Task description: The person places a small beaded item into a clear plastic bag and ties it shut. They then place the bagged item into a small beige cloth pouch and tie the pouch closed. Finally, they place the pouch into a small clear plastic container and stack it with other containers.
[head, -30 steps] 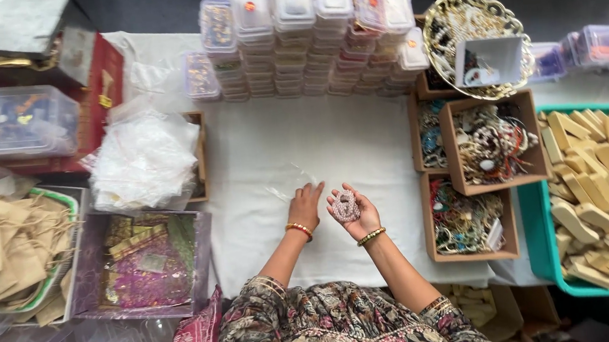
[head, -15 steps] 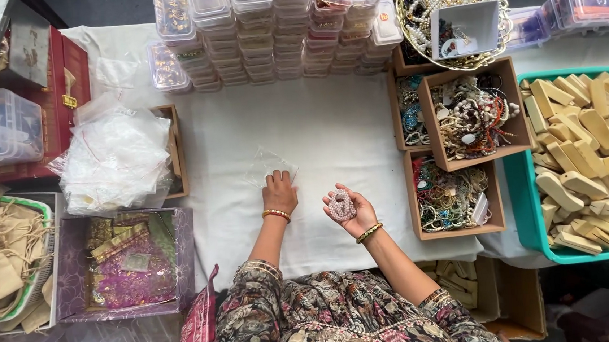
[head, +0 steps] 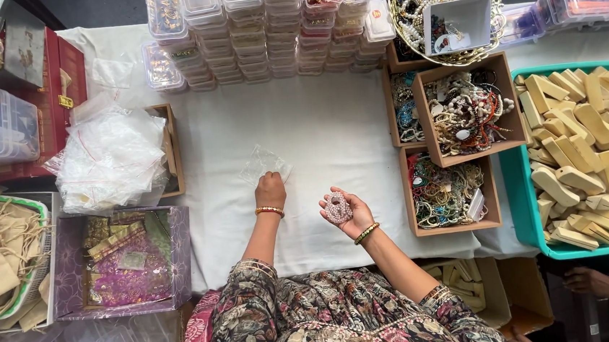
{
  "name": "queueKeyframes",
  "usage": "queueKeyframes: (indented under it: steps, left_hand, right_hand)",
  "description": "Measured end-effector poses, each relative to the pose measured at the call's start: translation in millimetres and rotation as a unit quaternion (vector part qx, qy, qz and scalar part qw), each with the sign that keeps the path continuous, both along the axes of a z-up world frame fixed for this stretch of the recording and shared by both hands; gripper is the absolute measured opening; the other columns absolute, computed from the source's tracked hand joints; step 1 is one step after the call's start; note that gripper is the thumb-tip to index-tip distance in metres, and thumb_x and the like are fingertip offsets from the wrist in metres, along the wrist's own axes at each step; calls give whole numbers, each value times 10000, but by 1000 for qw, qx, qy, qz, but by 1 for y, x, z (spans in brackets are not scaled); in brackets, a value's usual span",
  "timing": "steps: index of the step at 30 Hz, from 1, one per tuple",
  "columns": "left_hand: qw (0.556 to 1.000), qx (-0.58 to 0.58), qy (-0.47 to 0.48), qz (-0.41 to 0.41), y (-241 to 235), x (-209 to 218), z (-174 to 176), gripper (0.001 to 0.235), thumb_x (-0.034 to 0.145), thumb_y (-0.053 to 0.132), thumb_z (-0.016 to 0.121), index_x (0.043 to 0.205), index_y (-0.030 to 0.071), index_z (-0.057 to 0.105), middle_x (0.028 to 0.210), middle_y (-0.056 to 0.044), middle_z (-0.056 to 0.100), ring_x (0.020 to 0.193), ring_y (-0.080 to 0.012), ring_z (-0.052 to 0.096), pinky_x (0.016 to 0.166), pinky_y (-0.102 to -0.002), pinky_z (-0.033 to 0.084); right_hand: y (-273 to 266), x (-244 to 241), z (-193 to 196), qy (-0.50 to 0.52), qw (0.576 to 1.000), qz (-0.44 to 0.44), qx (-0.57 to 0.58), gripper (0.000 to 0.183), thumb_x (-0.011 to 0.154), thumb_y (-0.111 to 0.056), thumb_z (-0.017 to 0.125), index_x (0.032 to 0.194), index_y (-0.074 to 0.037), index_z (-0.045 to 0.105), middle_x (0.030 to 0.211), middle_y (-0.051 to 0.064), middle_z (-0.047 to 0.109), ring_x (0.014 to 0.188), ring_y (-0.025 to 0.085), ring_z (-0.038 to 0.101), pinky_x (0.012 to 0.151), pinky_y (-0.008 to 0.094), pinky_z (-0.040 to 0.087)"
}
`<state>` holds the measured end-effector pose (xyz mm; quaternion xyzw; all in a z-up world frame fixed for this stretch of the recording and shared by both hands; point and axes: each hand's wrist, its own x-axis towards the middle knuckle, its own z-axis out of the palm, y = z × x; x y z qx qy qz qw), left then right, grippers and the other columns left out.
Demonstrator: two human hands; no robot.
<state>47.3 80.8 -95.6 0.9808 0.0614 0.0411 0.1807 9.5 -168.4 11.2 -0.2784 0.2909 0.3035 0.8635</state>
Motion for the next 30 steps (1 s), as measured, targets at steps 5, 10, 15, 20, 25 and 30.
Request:
queueKeyframes:
  steps: [5, 10, 15, 20, 25, 30]
  left_hand:
    - [994, -95, 11, 60, -15, -4, 58, 69, 802, 110, 737, 773, 70, 689, 902, -83, 680, 923, -297, 654, 763, -422, 572]
    - [987, -157, -23, 19, -46, -21, 74, 124, 733, 128, 784, 698, 77, 677, 822, -69, 670, 870, -306, 650, 757, -421, 554]
    - [946, -308, 1, 102, -64, -27, 93, 96, 715, 42, 754, 777, 86, 696, 829, -45, 715, 729, -244, 699, 658, -384, 559]
    - [924, -345, 69, 149, -50, -26, 90, 69, 853, 119, 762, 831, 87, 705, 809, -48, 734, 719, -220, 720, 684, -350, 562]
    - [929, -355, 16, 101, -49, -26, 100, 45, 856, 96, 722, 897, 96, 740, 875, -52, 722, 749, -225, 709, 691, -351, 557]
    - [954, -295, 25, 36, -52, -26, 117, 88, 877, 117, 716, 961, 105, 737, 892, -62, 689, 748, -266, 675, 688, -392, 536]
  right_hand:
    - [10, 3, -3, -6, 1000, 5, 23, 428, 1039, -238, 398, 1412, -53, 500, 1289, 209, 628, 1201, 395, 635, 1001, 550, 562]
    - [30, 16, 2, -24, 997, 0, 67, 428, 1035, -248, 399, 1402, -44, 484, 1279, 215, 635, 1196, 399, 637, 1002, 537, 567]
    - [41, 33, -11, -46, 997, -31, 60, 411, 1053, -240, 396, 1392, -12, 451, 1223, 244, 644, 1135, 383, 656, 983, 535, 580]
    - [41, 35, -9, -32, 999, 1, 6, 404, 1043, -222, 394, 1371, -5, 485, 1193, 233, 656, 1123, 370, 675, 981, 533, 583]
    - [41, 33, -7, -12, 999, 45, -14, 405, 1019, -217, 413, 1331, 0, 553, 1214, 202, 683, 1112, 321, 699, 954, 517, 585]
    - [33, 35, -21, -10, 997, 58, -45, 301, 1034, -214, 497, 1216, 15, 570, 1187, 177, 673, 1064, 303, 694, 923, 520, 615]
